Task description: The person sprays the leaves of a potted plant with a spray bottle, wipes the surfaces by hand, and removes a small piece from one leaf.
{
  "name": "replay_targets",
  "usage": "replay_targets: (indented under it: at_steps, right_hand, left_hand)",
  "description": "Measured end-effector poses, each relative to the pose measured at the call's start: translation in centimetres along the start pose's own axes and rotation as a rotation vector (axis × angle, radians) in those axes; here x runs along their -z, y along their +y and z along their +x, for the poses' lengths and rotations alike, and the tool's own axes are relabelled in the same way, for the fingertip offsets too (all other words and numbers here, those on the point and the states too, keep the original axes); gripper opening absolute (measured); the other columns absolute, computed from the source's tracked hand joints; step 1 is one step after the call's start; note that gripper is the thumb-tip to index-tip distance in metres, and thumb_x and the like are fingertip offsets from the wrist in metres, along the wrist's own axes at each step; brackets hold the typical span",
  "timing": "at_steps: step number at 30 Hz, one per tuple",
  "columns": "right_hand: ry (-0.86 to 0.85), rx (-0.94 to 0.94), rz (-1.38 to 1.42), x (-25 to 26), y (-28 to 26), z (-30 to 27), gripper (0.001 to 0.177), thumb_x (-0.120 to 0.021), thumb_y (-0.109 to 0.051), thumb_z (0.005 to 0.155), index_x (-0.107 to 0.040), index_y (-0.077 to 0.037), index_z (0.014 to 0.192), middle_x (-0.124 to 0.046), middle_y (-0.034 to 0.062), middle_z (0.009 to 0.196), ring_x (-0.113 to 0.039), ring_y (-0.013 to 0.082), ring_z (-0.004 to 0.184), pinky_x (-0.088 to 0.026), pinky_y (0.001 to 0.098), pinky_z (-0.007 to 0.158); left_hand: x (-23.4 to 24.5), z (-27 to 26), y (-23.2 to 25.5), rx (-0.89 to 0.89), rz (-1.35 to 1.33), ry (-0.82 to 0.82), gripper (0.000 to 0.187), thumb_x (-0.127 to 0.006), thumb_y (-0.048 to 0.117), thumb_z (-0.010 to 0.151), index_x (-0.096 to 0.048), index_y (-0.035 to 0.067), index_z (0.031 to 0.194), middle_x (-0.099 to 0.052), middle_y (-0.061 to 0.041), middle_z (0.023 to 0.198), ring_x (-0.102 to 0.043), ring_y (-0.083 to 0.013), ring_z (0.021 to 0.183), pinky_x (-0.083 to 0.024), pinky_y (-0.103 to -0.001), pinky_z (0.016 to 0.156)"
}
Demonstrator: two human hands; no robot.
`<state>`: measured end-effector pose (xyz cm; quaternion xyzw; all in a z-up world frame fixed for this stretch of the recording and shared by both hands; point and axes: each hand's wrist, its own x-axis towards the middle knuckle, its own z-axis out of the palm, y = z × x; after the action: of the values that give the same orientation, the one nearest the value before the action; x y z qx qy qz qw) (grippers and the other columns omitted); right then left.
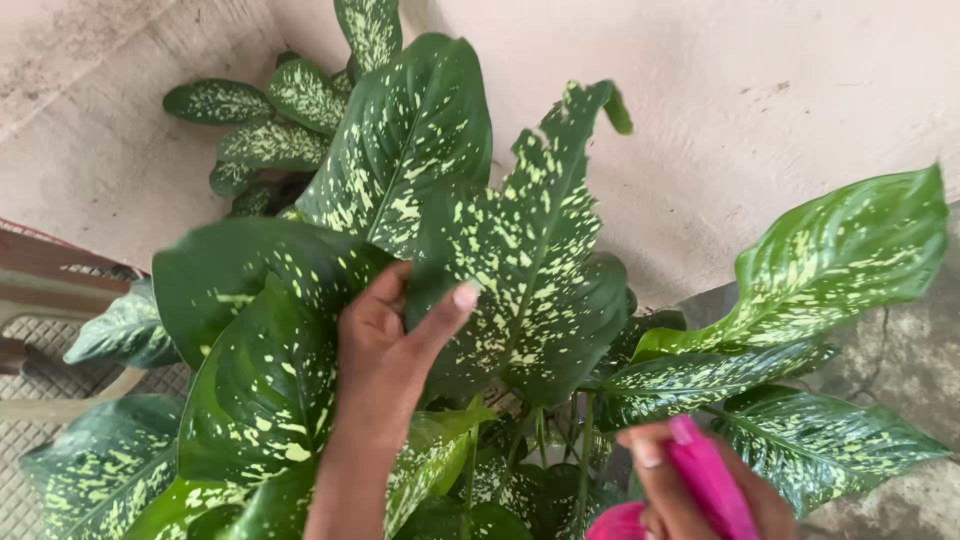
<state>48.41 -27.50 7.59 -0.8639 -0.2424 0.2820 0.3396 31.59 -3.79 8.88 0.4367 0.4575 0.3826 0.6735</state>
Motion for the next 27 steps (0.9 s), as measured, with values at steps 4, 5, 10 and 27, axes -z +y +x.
replay_targets:
  at_steps: [4, 5, 10, 27]
  right_hand:
    - [-0.045, -0.225, 0.083, -3.2, -1.2, 0.2, 0.027, -0.072, -0.030, 0.096, -0.077, -0.004, 0.105, -0.063, 0.0167, 0.067, -0.057, 0.0297, 0.047, -0.052, 0.0472, 0.041]
    - [-0.070, -0.079, 0.113, -3.9, -1.1, 0.4, 0.031, -0.073, -0.034, 0.096, -0.077, -0.005, 0.107, -0.068, 0.0139, 0.071, -0.064, 0.0264, 0.056, -0.054, 0.0439, 0.050]
    - [0.022, 0.082, 0.039, -8.9, -1.3, -0.7, 0.048, -0.077, -0.048, 0.074, -0.081, -0.009, 0.100, -0.074, 0.0116, 0.077, -0.074, 0.0244, 0.069, -0.062, 0.0376, 0.066]
    - [-0.262, -0.190, -0.115, -9.7, -4.0, -0.9, 0.047, -0.077, -0.055, 0.080, -0.082, -0.016, 0.105, -0.069, 0.0097, 0.055, -0.075, 0.0189, 0.053, -0.055, 0.0359, 0.057]
  left_hand:
    - [1.7, -1.1, -3.0, 0.172, 0.013, -0.095, 0.053, -0.087, 0.034, 0.069, -0.074, 0.007, 0.113, -0.079, -0.007, 0.103, -0.073, -0.0221, 0.104, -0.055, -0.041, 0.100]
    - [1.7, -1.5, -3.7, 0.211, 0.028, -0.106, 0.053, -0.087, 0.035, 0.069, -0.074, 0.008, 0.113, -0.080, -0.006, 0.105, -0.074, -0.0211, 0.106, -0.053, -0.040, 0.100]
    - [1.0, -1.5, -5.9, 0.463, 0.009, -0.002, 0.054, -0.074, 0.048, 0.078, -0.068, 0.011, 0.118, -0.075, -0.004, 0.108, -0.069, -0.0188, 0.102, -0.055, -0.041, 0.091]
    - [2.0, -0.9, -5.3, 0.429, -0.533, -0.106, 0.045, -0.069, 0.038, 0.091, -0.063, 0.008, 0.124, -0.072, -0.005, 0.113, -0.070, -0.0190, 0.100, -0.057, -0.043, 0.090]
